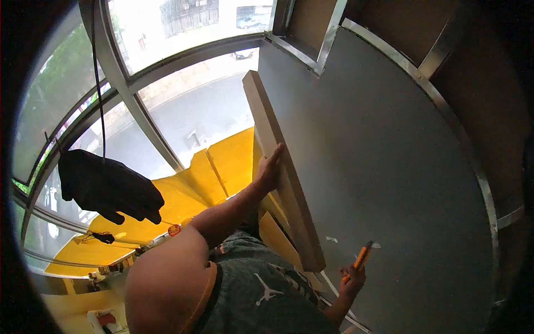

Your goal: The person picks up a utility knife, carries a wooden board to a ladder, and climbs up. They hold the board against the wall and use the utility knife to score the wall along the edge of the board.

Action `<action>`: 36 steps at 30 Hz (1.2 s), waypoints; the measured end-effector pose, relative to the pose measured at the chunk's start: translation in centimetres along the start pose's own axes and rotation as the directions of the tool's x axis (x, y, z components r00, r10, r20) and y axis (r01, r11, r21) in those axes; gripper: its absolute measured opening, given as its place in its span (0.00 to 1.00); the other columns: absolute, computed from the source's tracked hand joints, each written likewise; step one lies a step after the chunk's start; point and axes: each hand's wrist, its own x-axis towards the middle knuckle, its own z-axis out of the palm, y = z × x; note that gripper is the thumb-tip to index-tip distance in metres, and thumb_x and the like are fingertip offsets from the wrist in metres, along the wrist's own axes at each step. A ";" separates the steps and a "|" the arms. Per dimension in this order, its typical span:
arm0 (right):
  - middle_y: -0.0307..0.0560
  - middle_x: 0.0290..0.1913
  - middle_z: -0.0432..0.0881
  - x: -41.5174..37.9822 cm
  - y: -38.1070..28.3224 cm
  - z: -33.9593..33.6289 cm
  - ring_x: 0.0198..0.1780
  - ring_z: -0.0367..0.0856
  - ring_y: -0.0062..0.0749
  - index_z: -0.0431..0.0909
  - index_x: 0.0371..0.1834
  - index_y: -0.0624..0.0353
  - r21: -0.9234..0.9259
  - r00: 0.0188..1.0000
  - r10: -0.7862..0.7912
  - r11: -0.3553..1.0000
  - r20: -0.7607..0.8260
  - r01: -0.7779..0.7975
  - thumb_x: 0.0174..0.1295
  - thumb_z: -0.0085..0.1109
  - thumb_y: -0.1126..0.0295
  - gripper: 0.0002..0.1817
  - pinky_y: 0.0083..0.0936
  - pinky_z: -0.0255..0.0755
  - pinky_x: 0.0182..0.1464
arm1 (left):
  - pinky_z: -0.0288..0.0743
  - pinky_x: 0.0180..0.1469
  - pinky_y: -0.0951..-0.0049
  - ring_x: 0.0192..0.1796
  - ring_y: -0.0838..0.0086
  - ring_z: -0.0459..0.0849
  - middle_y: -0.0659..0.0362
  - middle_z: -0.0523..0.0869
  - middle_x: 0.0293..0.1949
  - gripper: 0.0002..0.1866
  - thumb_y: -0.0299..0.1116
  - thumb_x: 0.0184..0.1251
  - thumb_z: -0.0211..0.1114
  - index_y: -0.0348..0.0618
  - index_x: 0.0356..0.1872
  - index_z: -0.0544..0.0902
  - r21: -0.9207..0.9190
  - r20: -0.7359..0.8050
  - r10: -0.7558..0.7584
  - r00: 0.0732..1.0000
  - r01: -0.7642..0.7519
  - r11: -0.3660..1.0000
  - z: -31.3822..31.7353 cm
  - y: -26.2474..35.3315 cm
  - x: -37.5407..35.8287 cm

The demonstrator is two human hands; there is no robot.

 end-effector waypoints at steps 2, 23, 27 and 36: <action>0.37 0.25 0.70 0.1 0.6 -1.0 0.27 0.73 0.27 0.74 0.39 0.60 -0.027 0.997 -0.032 0.999 -0.070 0.030 0.56 0.68 0.68 0.14 0.34 0.75 0.37 | 0.81 0.45 0.62 0.43 0.68 0.83 0.57 0.82 0.45 0.39 0.62 0.60 0.73 0.44 0.63 0.75 0.000 0.042 0.028 0.999 -0.028 1.000 1.3 1.3 2.6; 0.56 0.68 0.72 6.2 -5.2 15.3 0.71 0.72 0.55 0.68 0.67 0.68 0.113 0.791 -0.603 0.797 0.105 0.593 0.58 0.77 0.58 0.40 0.56 0.74 0.68 | 0.73 0.65 0.50 0.61 0.55 0.78 0.50 0.80 0.59 0.40 0.63 0.63 0.65 0.43 0.68 0.72 -0.492 0.343 0.250 0.905 -0.053 0.869 9.8 8.2 18.8; 0.54 0.65 0.75 8.1 -7.1 19.2 0.68 0.76 0.46 0.70 0.66 0.66 -0.061 0.739 -0.670 0.737 0.067 0.673 0.58 0.77 0.61 0.37 0.49 0.77 0.65 | 0.74 0.63 0.49 0.56 0.54 0.81 0.51 0.82 0.54 0.39 0.63 0.62 0.67 0.43 0.64 0.75 -0.543 0.318 0.227 0.921 -0.019 0.840 10.1 8.4 21.2; 0.52 0.56 0.82 13.8 -8.3 22.5 0.58 0.81 0.38 0.73 0.65 0.73 -0.557 0.661 -0.751 0.553 -0.010 0.620 0.59 0.76 0.58 0.37 0.34 0.77 0.59 | 0.79 0.56 0.53 0.52 0.59 0.82 0.53 0.79 0.54 0.40 0.54 0.58 0.76 0.44 0.66 0.71 -0.637 0.165 0.266 0.950 -0.103 0.764 12.0 8.0 23.2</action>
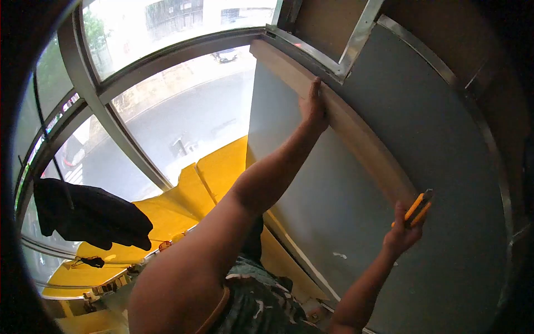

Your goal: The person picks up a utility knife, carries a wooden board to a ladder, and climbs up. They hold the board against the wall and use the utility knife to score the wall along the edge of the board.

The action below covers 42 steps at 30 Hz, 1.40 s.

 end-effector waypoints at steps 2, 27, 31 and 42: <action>0.52 0.55 0.83 0.0 -0.3 1.1 0.57 0.82 0.39 0.73 0.65 0.74 -0.026 0.998 0.007 1.000 -0.057 -0.008 0.60 0.76 0.58 0.37 0.33 0.77 0.59 | 0.80 0.55 0.51 0.56 0.56 0.82 0.50 0.76 0.61 0.46 0.59 0.59 0.75 0.44 0.71 0.65 0.148 -0.098 0.082 0.992 -0.067 0.987 0.2 0.0 -0.1; 0.61 0.57 0.83 0.1 3.0 7.1 0.53 0.87 0.45 0.77 0.59 0.73 -0.251 0.911 -0.075 0.967 -0.407 -0.032 0.60 0.76 0.52 0.36 0.36 0.84 0.53 | 0.43 0.80 0.45 0.80 0.39 0.50 0.33 0.50 0.79 0.71 0.78 0.54 0.64 0.21 0.77 0.47 0.920 0.019 0.529 0.849 -0.222 0.324 -1.5 0.9 -0.2; 0.63 0.58 0.82 -0.4 0.9 8.1 0.55 0.86 0.46 0.76 0.60 0.74 -0.225 0.841 0.214 0.904 -0.497 -0.363 0.59 0.77 0.51 0.38 0.36 0.84 0.55 | 0.44 0.81 0.47 0.81 0.40 0.49 0.35 0.50 0.80 0.73 0.71 0.48 0.75 0.26 0.79 0.44 0.790 0.229 0.633 0.740 -0.521 0.324 -3.4 1.2 2.3; 0.64 0.57 0.82 -1.5 0.9 8.5 0.56 0.85 0.46 0.73 0.60 0.77 -0.052 0.897 0.191 0.972 -0.399 -0.231 0.57 0.79 0.55 0.40 0.36 0.82 0.57 | 0.49 0.82 0.58 0.82 0.48 0.52 0.37 0.51 0.80 0.76 0.62 0.42 0.84 0.28 0.80 0.41 0.784 0.227 0.594 0.772 -0.507 0.359 -3.9 2.0 2.0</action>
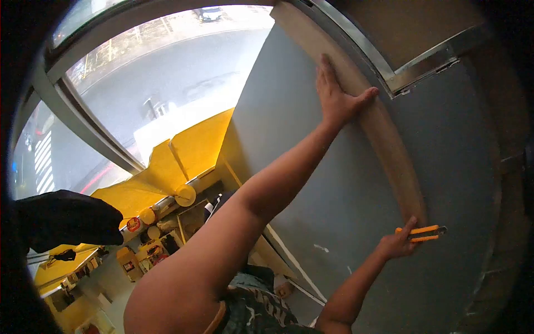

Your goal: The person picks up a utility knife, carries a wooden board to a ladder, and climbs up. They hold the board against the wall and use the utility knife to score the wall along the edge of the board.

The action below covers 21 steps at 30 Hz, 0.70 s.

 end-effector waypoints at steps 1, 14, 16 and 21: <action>0.64 0.57 0.82 0.2 0.1 -0.1 0.56 0.85 0.46 0.73 0.60 0.77 -0.007 1.000 -0.004 1.000 -0.010 0.004 0.57 0.79 0.55 0.40 0.36 0.82 0.57 | 0.48 0.82 0.58 0.82 0.49 0.52 0.37 0.50 0.81 0.77 0.61 0.42 0.84 0.28 0.80 0.40 -0.013 -0.015 0.011 1.000 -0.011 1.000 0.3 -0.1 0.2; 0.55 0.48 0.87 1.5 1.4 -0.4 0.45 0.87 0.35 0.82 0.52 0.72 -0.026 0.998 -0.047 0.999 -0.038 0.046 0.61 0.76 0.56 0.28 0.26 0.79 0.41 | 0.44 0.83 0.59 0.84 0.49 0.42 0.35 0.38 0.82 0.87 0.59 0.30 0.89 0.27 0.78 0.29 0.008 0.394 0.117 0.912 -0.130 0.991 -4.3 -0.4 1.5; 0.55 0.48 0.87 1.8 1.4 -0.8 0.45 0.87 0.35 0.82 0.53 0.73 -0.028 0.997 -0.079 0.997 -0.023 0.079 0.62 0.75 0.56 0.28 0.26 0.79 0.43 | 0.46 0.83 0.59 0.84 0.48 0.43 0.34 0.39 0.81 0.88 0.60 0.30 0.89 0.26 0.78 0.29 0.058 0.408 0.090 0.909 -0.124 0.991 -4.7 0.9 1.6; 0.60 0.58 0.83 1.2 -0.6 -2.2 0.62 0.82 0.47 0.74 0.63 0.72 -0.091 0.993 0.058 0.995 0.101 -0.049 0.63 0.73 0.54 0.35 0.39 0.74 0.64 | 0.49 0.82 0.60 0.83 0.46 0.49 0.32 0.43 0.80 0.89 0.60 0.27 0.90 0.25 0.77 0.29 0.104 0.410 0.028 0.912 -0.078 0.992 -4.6 1.6 1.9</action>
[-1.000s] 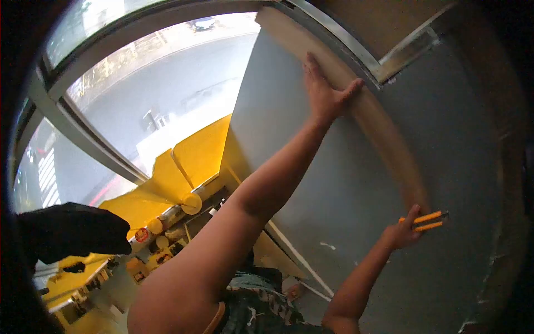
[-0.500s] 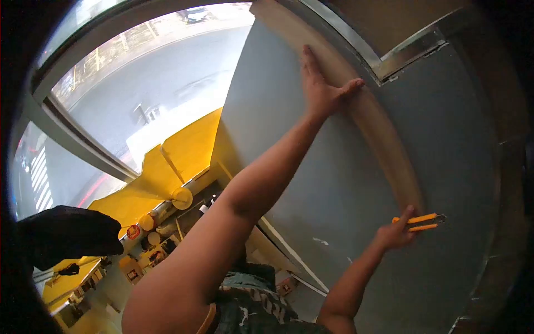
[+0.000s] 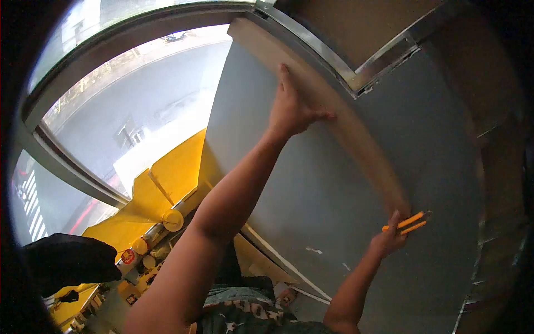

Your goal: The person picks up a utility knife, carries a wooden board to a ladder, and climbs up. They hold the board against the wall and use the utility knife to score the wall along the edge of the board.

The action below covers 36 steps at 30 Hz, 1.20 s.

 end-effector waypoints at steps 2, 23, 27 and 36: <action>0.60 0.58 0.84 -0.2 0.4 -0.2 0.61 0.82 0.47 0.74 0.63 0.72 0.034 1.000 -0.007 0.999 -0.002 0.007 0.64 0.72 0.54 0.35 0.39 0.74 0.64 | 0.57 0.80 0.58 0.80 0.43 0.56 0.34 0.50 0.79 0.89 0.60 0.23 0.89 0.27 0.78 0.32 -0.044 0.007 -0.067 0.998 0.067 0.997 -0.1 0.3 -0.1; 0.48 0.37 0.83 -26.1 21.3 -6.7 0.35 0.81 0.38 0.82 0.41 0.59 -0.140 0.204 0.594 0.480 0.778 -0.866 0.78 0.54 0.54 0.19 0.37 0.79 0.41 | 0.43 0.84 0.54 0.83 0.45 0.40 0.37 0.33 0.82 0.91 0.55 0.30 0.91 0.39 0.77 0.18 -0.118 0.112 -0.103 0.988 0.116 0.986 -1.2 0.6 0.3; 0.50 0.39 0.83 -23.4 22.7 -5.8 0.39 0.80 0.40 0.76 0.58 0.57 -0.235 0.397 0.390 0.893 0.831 -0.385 0.75 0.55 0.48 0.23 0.53 0.79 0.47 | 0.45 0.83 0.50 0.83 0.42 0.42 0.36 0.35 0.81 0.91 0.55 0.33 0.90 0.44 0.75 0.14 -0.081 0.160 -0.113 0.981 0.127 0.989 -0.8 0.8 0.1; 0.36 0.28 0.72 -18.0 10.5 -1.4 0.23 0.66 0.16 0.74 0.45 0.58 0.076 0.466 0.469 0.639 0.751 -0.765 0.78 0.53 0.58 0.14 0.17 0.62 0.25 | 0.46 0.83 0.51 0.83 0.41 0.42 0.36 0.34 0.81 0.93 0.54 0.30 0.91 0.45 0.74 0.11 0.031 0.049 -0.006 0.999 0.005 0.999 1.4 -2.6 0.8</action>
